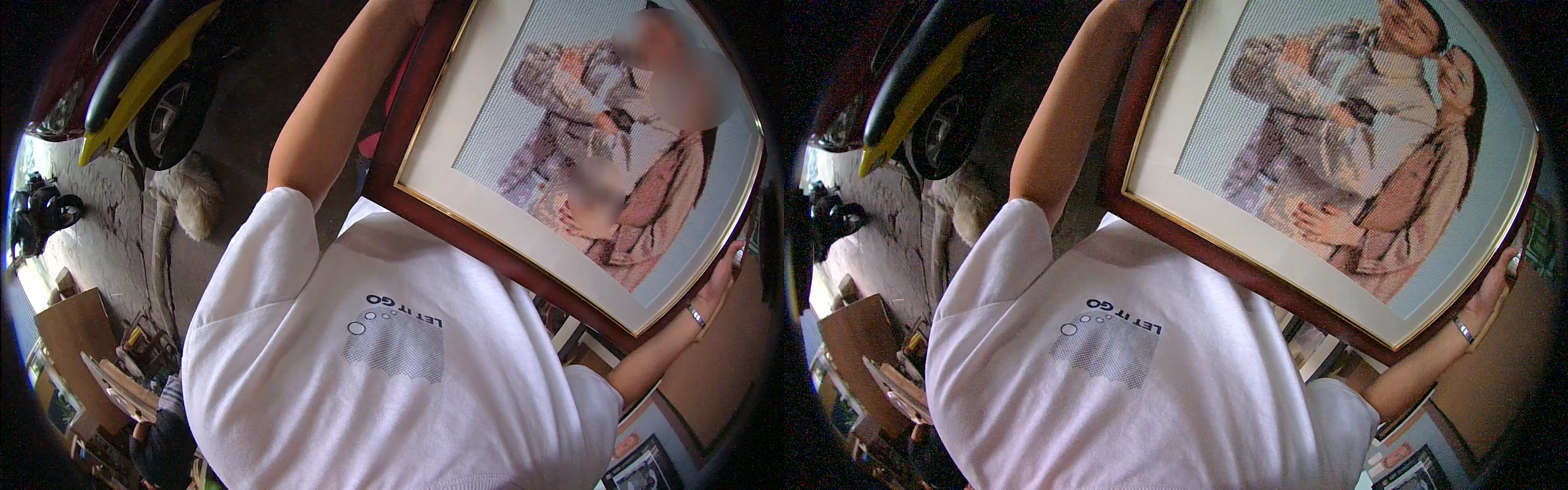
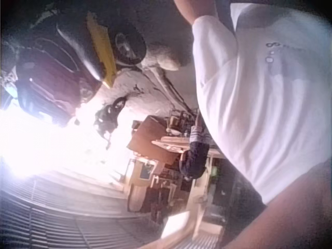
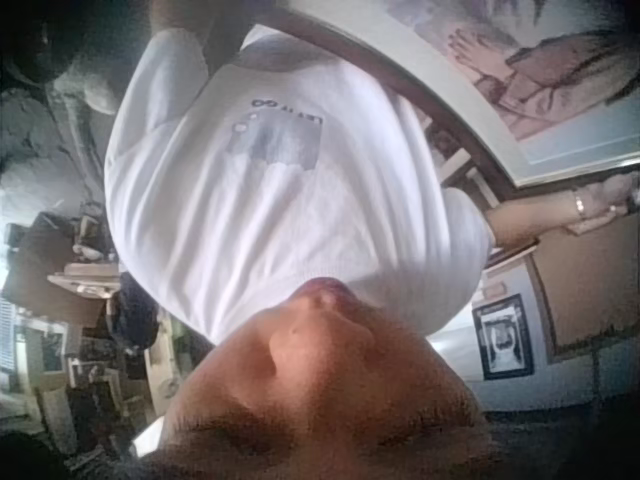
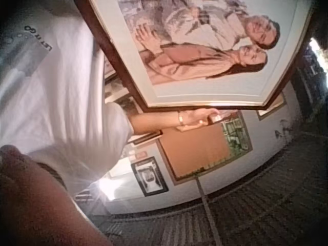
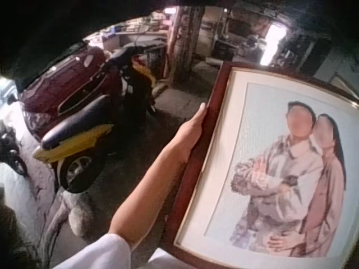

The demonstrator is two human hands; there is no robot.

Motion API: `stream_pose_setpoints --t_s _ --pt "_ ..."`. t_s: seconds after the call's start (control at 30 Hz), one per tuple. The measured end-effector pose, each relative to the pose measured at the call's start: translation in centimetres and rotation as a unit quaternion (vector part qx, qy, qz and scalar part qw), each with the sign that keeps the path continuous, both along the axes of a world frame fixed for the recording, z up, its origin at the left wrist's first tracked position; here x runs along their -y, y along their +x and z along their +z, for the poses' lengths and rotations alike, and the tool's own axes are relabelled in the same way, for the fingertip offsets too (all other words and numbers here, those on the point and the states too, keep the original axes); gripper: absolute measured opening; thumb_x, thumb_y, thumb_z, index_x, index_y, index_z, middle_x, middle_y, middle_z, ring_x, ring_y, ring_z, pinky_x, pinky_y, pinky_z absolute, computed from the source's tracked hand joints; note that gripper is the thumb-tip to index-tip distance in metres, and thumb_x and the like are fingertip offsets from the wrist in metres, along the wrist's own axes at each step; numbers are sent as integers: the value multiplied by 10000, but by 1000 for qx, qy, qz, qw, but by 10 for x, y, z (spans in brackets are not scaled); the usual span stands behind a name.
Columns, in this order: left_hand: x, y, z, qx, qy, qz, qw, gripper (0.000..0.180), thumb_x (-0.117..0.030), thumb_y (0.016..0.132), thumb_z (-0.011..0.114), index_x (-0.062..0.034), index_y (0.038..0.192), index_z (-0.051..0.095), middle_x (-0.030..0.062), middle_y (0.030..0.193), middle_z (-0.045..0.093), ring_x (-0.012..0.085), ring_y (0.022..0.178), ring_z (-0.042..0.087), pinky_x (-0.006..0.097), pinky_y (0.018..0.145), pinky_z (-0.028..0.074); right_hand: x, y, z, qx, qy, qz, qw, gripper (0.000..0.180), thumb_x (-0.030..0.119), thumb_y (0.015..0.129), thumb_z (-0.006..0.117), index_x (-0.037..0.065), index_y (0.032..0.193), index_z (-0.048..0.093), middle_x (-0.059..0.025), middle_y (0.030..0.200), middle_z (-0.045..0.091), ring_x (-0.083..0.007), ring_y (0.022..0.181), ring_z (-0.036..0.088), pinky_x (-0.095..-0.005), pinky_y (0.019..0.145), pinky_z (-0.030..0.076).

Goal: The person places a framed picture on a table and uses a staple gun to secure the backing board. They then flip the frame, wipe the glass with a cloth, and apply tape to the edges of the backing board using a utility knife to cut the tape.

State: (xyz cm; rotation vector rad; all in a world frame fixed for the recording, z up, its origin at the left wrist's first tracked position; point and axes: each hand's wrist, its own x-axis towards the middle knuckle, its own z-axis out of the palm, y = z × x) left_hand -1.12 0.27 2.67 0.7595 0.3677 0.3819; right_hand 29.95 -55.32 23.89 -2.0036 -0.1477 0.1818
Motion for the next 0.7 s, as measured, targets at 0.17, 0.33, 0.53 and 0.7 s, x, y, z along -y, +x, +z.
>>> stream_pose_setpoints --t_s 0.17,0.33,0.53,0.7 --pt "-4 -8 -3 -51 29 14 998 764 -733 956 489 -41 1206 692 153 1155 715 286 952 664 438 788 554 12 8 -15 28 -27 24 999 899 658 998 482 -35 1547 322 -152 1573 388 -264 1396 415 -374 1173 328" --pt "16 -24 16 -75 194 139 968 955 -761 943 470 4 1514 448 207 1497 513 313 1429 424 416 1212 272 9 9 -29 85 -24 57 994 937 666 1008 443 -52 1578 246 -146 1634 293 -243 1468 327 -370 1229 246" --pt "35 -14 40 -87 156 130 975 799 -716 1002 396 6 1129 715 105 1028 729 169 866 682 331 829 543 12 -10 -50 27 117 69 990 984 704 986 446 -34 1594 212 -132 1652 273 -256 1486 317 -378 1238 231" --pt "42 1 3 -18 108 112 988 740 -667 1034 377 -6 1090 703 53 943 720 124 771 651 312 733 528 14 -28 -54 -44 137 22 989 979 692 977 485 14 1615 180 -88 1680 207 -244 1510 264 -392 1249 207"
